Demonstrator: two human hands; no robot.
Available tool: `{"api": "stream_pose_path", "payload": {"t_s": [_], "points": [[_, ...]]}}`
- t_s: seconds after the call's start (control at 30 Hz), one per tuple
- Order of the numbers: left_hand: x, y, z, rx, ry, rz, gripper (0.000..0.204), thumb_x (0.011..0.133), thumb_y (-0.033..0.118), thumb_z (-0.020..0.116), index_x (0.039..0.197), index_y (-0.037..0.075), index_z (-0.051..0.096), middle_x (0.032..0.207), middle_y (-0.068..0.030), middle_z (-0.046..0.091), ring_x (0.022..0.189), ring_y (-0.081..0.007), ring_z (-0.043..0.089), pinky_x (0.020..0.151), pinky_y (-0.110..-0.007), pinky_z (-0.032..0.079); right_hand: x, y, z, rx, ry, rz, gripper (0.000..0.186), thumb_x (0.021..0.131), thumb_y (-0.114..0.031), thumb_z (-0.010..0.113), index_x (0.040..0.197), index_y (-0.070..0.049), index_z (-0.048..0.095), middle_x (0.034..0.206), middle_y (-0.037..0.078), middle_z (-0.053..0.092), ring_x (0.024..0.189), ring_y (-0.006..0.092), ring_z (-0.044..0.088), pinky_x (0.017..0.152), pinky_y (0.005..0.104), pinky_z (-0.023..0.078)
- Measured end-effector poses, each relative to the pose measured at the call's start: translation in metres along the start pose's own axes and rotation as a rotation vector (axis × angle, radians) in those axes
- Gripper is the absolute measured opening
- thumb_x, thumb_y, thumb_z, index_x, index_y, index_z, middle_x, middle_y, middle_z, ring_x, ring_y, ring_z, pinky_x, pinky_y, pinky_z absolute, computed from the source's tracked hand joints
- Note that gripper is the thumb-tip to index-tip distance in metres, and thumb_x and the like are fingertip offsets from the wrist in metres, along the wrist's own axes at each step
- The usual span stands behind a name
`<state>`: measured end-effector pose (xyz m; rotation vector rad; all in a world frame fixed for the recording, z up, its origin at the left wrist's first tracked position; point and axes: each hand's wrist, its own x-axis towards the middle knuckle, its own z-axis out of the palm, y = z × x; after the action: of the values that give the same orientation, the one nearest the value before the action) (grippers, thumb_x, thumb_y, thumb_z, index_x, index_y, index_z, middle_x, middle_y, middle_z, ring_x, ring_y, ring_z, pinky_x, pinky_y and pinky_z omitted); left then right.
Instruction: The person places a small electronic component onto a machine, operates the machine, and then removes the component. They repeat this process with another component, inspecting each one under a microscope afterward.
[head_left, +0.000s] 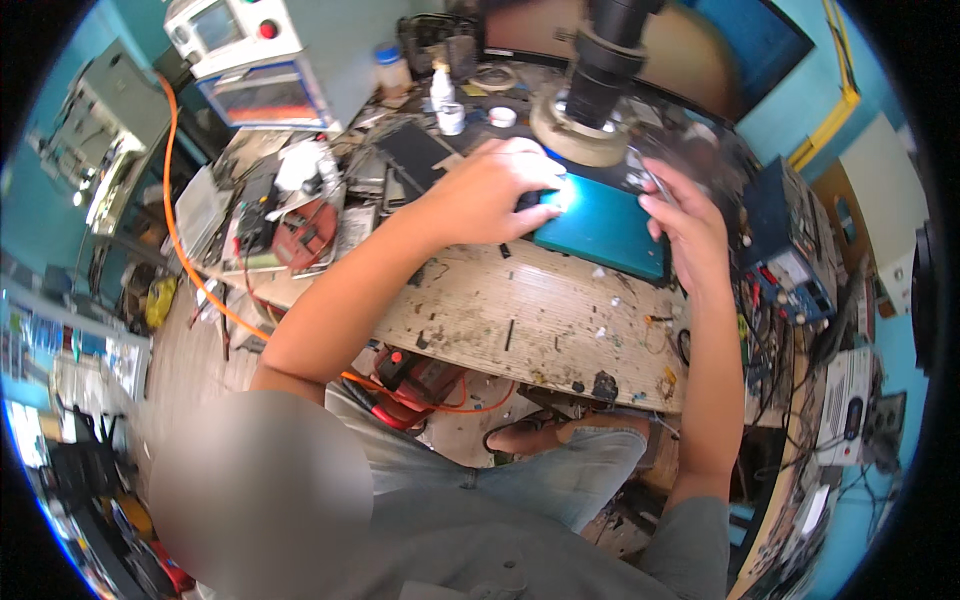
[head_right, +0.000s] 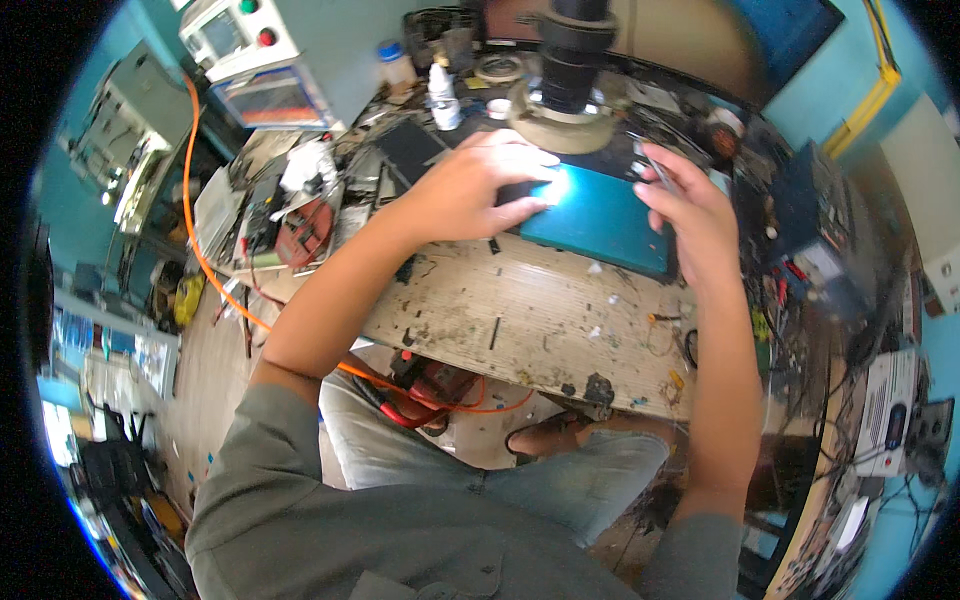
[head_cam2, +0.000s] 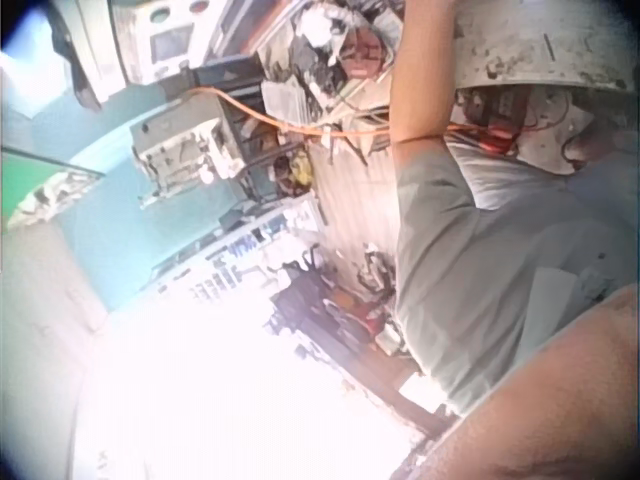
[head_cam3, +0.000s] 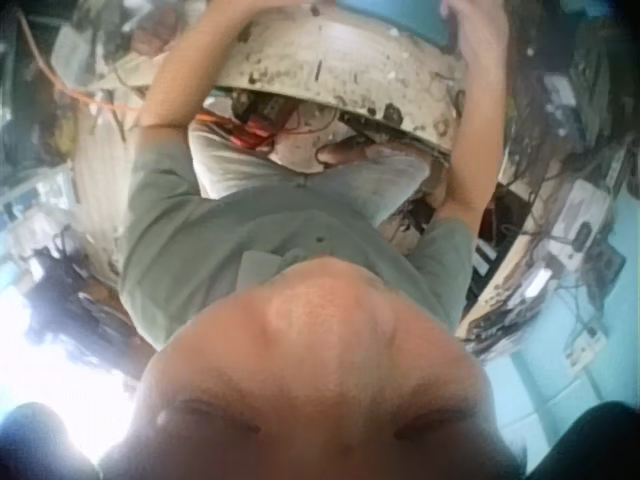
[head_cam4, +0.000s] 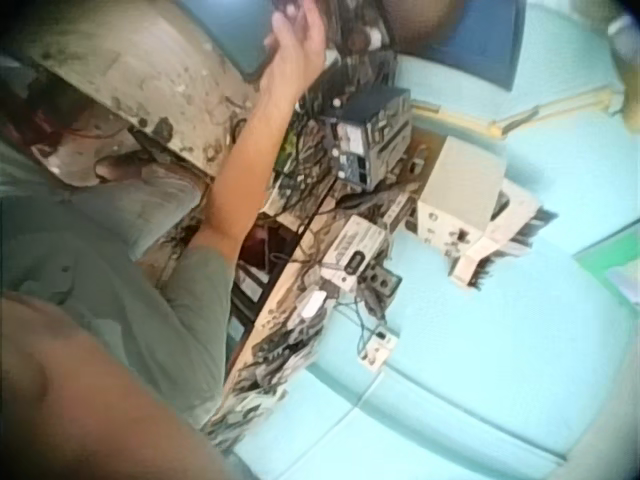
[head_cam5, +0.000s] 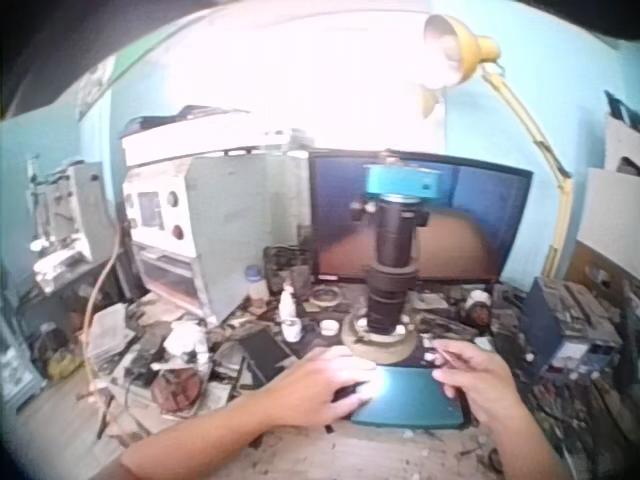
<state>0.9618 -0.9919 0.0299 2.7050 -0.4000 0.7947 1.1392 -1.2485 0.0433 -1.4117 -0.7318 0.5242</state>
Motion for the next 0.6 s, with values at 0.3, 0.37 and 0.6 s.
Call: {"api": "stream_pose_path", "payload": {"t_s": [0.3,0.37,0.6], "points": [[-0.004,-0.007,-0.024,0.006,0.111,0.053,0.025,0.095,0.027,0.074,0.094,0.002,0.079,0.108,-0.0130,0.077,0.109,-0.0310,0.068,0.101,-0.043,0.052,0.008,0.003,0.003,-0.008,0.102,0.000,0.032,0.109,-0.019,0.066,0.131,0.003,0.071,0.091,0.001,0.064,0.075,0.0082,0.056,0.065,0.0244,0.044],[-0.007,-0.015,-0.040,-0.013,0.041,0.023,0.022,0.094,0.023,0.075,0.094,0.002,0.078,0.103,-0.0131,0.077,0.106,-0.0316,0.068,0.097,-0.043,0.054,0.010,0.007,0.003,-0.026,0.134,-0.017,0.032,0.110,-0.022,0.065,0.128,0.003,0.072,0.087,0.000,0.064,0.072,0.0075,0.055,0.063,0.0239,0.043],[-0.066,-0.015,-0.143,0.114,0.101,-0.344,0.026,0.092,0.025,0.082,0.094,0.000,0.078,0.094,-0.0147,0.077,0.086,-0.0293,0.074,0.079,-0.040,0.058,0.010,0.007,-0.007,-0.095,0.191,-0.057,0.033,0.111,-0.028,0.063,0.122,0.002,0.073,0.083,-0.002,0.062,0.069,0.0058,0.053,0.061,0.0222,0.041]]}}
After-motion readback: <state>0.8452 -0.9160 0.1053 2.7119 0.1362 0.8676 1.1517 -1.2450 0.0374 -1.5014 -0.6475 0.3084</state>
